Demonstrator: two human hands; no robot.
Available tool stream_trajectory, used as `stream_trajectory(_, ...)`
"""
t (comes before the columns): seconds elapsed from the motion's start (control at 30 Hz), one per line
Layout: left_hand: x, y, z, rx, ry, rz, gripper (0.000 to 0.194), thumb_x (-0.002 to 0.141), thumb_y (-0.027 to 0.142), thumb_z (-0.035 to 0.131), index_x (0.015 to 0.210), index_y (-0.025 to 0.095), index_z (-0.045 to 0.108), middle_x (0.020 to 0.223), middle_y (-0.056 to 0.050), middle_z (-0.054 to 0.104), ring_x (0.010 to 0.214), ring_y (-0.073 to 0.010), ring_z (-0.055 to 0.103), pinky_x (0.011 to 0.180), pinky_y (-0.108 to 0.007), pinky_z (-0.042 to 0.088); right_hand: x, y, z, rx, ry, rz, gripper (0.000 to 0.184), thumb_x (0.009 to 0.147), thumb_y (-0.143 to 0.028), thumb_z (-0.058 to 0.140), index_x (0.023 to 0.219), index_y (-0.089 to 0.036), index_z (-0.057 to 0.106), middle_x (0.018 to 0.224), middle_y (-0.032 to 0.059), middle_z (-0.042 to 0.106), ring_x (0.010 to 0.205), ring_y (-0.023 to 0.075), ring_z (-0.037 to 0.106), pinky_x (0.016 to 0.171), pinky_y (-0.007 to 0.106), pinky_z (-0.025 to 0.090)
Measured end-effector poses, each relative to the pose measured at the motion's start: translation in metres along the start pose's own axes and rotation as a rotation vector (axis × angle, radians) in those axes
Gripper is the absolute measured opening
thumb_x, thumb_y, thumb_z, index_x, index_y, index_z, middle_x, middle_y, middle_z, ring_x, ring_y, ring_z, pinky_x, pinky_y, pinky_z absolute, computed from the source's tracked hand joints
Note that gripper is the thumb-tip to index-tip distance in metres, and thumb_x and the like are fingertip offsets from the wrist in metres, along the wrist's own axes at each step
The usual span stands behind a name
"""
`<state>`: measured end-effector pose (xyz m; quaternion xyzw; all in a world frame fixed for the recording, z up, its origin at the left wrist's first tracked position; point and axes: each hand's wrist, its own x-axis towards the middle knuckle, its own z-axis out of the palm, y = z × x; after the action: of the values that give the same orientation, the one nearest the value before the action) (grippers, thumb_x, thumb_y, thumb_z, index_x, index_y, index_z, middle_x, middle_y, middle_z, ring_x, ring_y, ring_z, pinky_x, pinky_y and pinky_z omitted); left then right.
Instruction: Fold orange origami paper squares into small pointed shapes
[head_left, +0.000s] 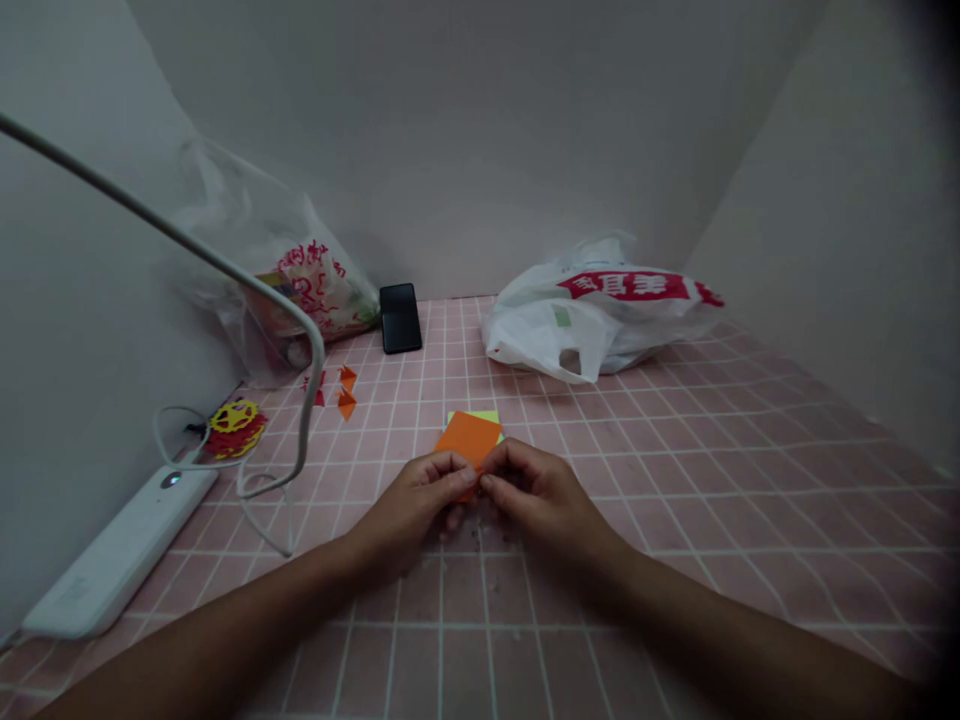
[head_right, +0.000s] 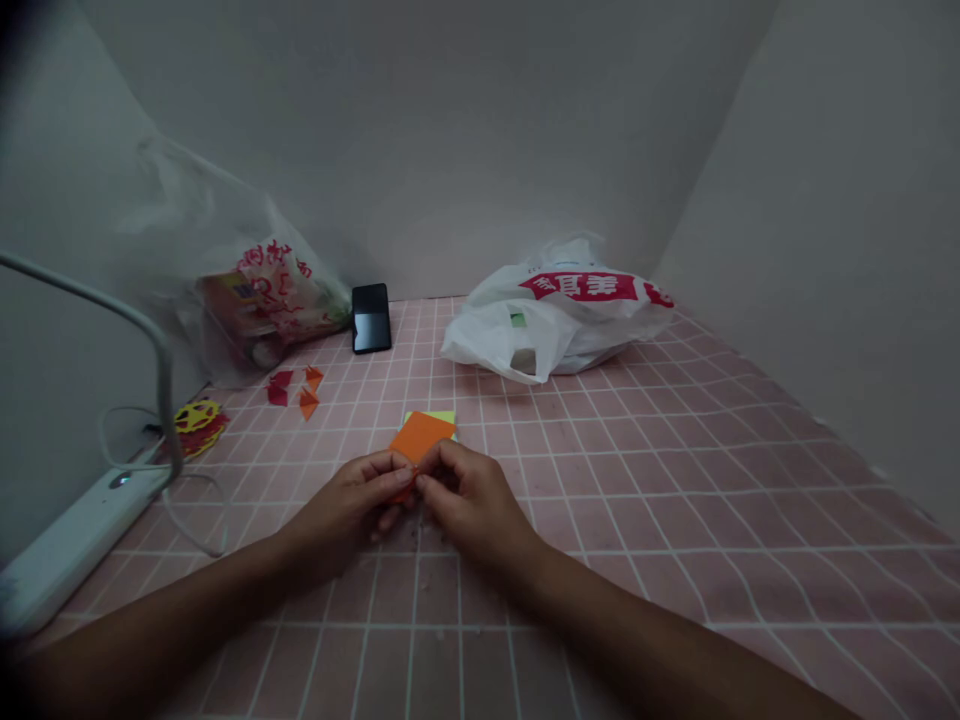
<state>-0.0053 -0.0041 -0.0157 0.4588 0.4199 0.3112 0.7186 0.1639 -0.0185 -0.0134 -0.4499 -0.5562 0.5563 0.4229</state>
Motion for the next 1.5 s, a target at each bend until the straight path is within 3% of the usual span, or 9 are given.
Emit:
stream_trajectory(0.37, -0.0006, 0.0044, -0.0012, -0.089, 0.001, -0.026, 0.018, 0.08, 0.027, 0.069, 0.078, 0.018, 0.053, 0.058, 0.006, 0.047, 0.045, -0.0049, 0.035, 0.043, -0.019, 0.022, -0.0028, 0.0007, -0.0019, -0.119, -0.03, -0.087, 0.008, 0.085, -0.019, 0.056, 0.077, -0.021, 0.057, 0.062, -0.003, 0.054, 0.055, 0.0118, 0.047, 0.052, 0.025, 0.036)
stream_trajectory(0.67, 0.0021, 0.0016, -0.0029, 0.011, 0.022, 0.025, 0.022, 0.08, 0.033, 0.07, 0.08, 0.017, 0.055, 0.054, 0.007, 0.049, 0.044, -0.005, 0.035, 0.043, -0.019, 0.023, 0.0019, 0.0007, 0.0005, 0.097, -0.042, 0.076, 0.01, 0.082, -0.027, 0.059, 0.078, -0.019, 0.054, 0.058, -0.004, 0.055, 0.049, 0.0104, 0.05, 0.049, 0.024, 0.038)
stream_trajectory(0.8, 0.0013, 0.0028, -0.0028, 0.06, 0.045, 0.071, 0.025, 0.08, 0.037, 0.071, 0.08, 0.016, 0.056, 0.059, 0.006, 0.053, 0.045, -0.0047, 0.036, 0.044, -0.019, 0.024, 0.0031, 0.0018, 0.0001, 0.175, -0.064, 0.06, 0.017, 0.084, -0.034, 0.059, 0.077, -0.019, 0.054, 0.058, -0.0031, 0.057, 0.051, 0.0107, 0.052, 0.051, 0.025, 0.04)
stream_trajectory(0.97, -0.0004, 0.0027, -0.0018, 0.11, 0.029, 0.059, 0.027, 0.08, 0.04, 0.07, 0.08, 0.017, 0.056, 0.05, 0.008, 0.048, 0.043, -0.0054, 0.035, 0.044, -0.02, 0.023, 0.0023, 0.002, 0.0008, 0.168, -0.041, 0.097, 0.02, 0.082, -0.034, 0.063, 0.076, -0.019, 0.051, 0.058, -0.0037, 0.056, 0.049, 0.0103, 0.05, 0.049, 0.025, 0.039)
stream_trajectory(1.17, 0.0008, -0.0003, -0.0017, 0.071, 0.009, 0.033, 0.026, 0.081, 0.039, 0.07, 0.081, 0.017, 0.056, 0.053, 0.006, 0.053, 0.044, -0.006, 0.039, 0.044, -0.02, 0.026, 0.0008, 0.001, 0.0011, 0.111, -0.031, 0.089, 0.016, 0.084, -0.03, 0.057, 0.073, -0.02, 0.05, 0.056, -0.0033, 0.055, 0.048, 0.0106, 0.049, 0.049, 0.025, 0.038)
stream_trajectory(1.5, -0.0003, 0.0043, -0.0003, 0.094, 0.065, 0.017, 0.029, 0.079, 0.042, 0.072, 0.077, 0.017, 0.057, 0.05, 0.007, 0.05, 0.042, -0.006, 0.038, 0.044, -0.02, 0.027, 0.0023, 0.0038, -0.0007, 0.109, -0.011, 0.057, 0.021, 0.089, -0.035, 0.053, 0.075, -0.02, 0.051, 0.057, -0.0031, 0.055, 0.049, 0.0114, 0.05, 0.051, 0.026, 0.039)
